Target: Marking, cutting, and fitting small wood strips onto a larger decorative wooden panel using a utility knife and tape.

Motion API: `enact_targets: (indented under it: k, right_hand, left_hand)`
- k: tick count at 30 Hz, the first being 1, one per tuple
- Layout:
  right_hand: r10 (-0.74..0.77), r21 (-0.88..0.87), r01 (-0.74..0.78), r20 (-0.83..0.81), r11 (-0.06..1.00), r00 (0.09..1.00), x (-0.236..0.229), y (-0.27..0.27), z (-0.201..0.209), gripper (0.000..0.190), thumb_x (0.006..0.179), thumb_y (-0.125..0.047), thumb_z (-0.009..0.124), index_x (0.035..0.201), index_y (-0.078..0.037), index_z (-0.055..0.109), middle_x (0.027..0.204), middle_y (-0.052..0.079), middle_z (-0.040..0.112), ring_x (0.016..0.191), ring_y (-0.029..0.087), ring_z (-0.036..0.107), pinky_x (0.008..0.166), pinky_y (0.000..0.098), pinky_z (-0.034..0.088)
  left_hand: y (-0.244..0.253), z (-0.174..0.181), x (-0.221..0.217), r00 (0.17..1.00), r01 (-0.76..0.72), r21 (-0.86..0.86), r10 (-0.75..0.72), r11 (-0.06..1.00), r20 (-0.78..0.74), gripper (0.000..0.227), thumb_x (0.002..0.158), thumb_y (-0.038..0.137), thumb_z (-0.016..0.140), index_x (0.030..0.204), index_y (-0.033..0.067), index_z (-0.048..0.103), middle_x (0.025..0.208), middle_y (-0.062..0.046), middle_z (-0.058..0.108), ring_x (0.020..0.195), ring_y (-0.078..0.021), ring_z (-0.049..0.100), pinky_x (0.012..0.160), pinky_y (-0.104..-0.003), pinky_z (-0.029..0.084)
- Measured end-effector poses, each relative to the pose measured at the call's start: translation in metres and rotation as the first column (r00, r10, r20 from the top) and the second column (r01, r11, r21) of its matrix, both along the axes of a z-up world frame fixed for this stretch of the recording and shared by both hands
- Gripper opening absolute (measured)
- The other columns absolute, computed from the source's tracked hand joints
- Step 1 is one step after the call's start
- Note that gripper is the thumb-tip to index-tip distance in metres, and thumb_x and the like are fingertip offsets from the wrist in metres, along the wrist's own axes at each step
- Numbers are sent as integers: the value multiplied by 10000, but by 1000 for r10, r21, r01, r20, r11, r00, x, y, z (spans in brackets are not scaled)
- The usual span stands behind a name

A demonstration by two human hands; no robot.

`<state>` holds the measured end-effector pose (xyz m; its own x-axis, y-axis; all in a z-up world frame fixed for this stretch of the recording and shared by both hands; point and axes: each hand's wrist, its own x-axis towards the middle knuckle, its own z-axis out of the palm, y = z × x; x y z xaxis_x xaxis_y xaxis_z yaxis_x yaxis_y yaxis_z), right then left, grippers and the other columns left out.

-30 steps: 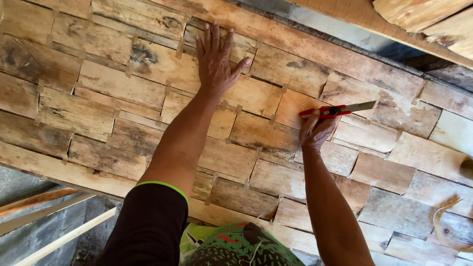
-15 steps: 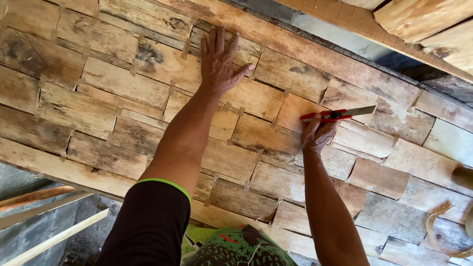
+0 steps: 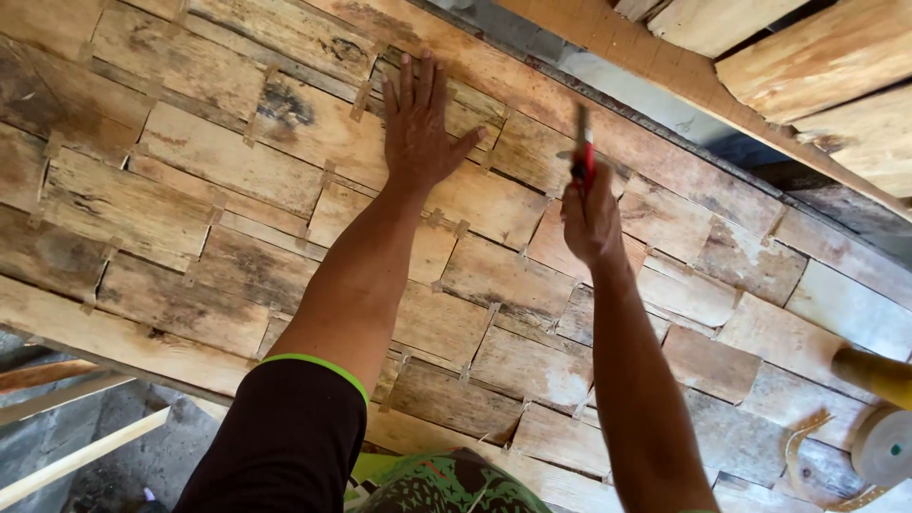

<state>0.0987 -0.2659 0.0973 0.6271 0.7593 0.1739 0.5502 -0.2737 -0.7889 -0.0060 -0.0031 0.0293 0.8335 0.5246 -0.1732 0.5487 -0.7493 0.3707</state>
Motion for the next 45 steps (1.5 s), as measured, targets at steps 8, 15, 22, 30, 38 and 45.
enact_targets:
  k: [8,15,22,30,38,45]
  right_hand:
    - [218,-638,-14,242,770,945,43,111,3,182,1050,-153,551,1230,-135,567,1049,195,705,915,433,683,734,539,514]
    - [380,-773,13,327,634,865,65,151,-21,183,1047,-161,533,1220,-155,595,1080,177,709,924,410,699,717,536,528]
    - [412,-828,42,321,559,852,69,158,-24,265,1001,-101,534,1255,-156,590,1128,190,700,903,402,708,699,525,542]
    - [409,-795,31,344,605,845,70,165,-24,213,1049,-140,555,1256,-154,607,1119,183,708,848,383,716,657,513,544]
    - [466,-852,52,335,520,819,67,171,-19,279,1016,-117,566,1292,-151,581,1084,199,702,803,364,730,612,493,555]
    - [466,-931,84,254,355,848,70,181,-15,292,1037,-162,576,1328,-142,555,1017,179,720,808,329,736,610,449,569]
  left_hand:
    - [6,-11,4,999,-34,4,34,999,19,1278,834,913,539,1655,40,97,1742,-135,49,1608,-337,9,1305,-565,11]
    - [8,-17,4,998,-53,-7,54,999,27,1431,737,994,545,1624,30,-31,1736,-156,64,1612,-320,38,1311,-538,20]
    - [9,-14,5,999,-46,-11,46,999,11,1417,751,983,548,1617,31,-45,1738,-148,43,1611,-322,37,1309,-536,8]
    - [7,-20,5,995,-66,-37,68,997,66,1455,723,972,610,1611,31,-56,1731,-158,53,1612,-323,53,1312,-525,18]
    - [8,-27,6,998,-56,7,56,998,43,1455,735,1007,563,1606,29,-71,1730,-173,40,1613,-327,49,1308,-528,14]
    - [9,-18,5,999,-46,-6,45,999,-6,1443,744,1034,496,1619,27,-55,1744,-160,37,1625,-319,43,1321,-519,15]
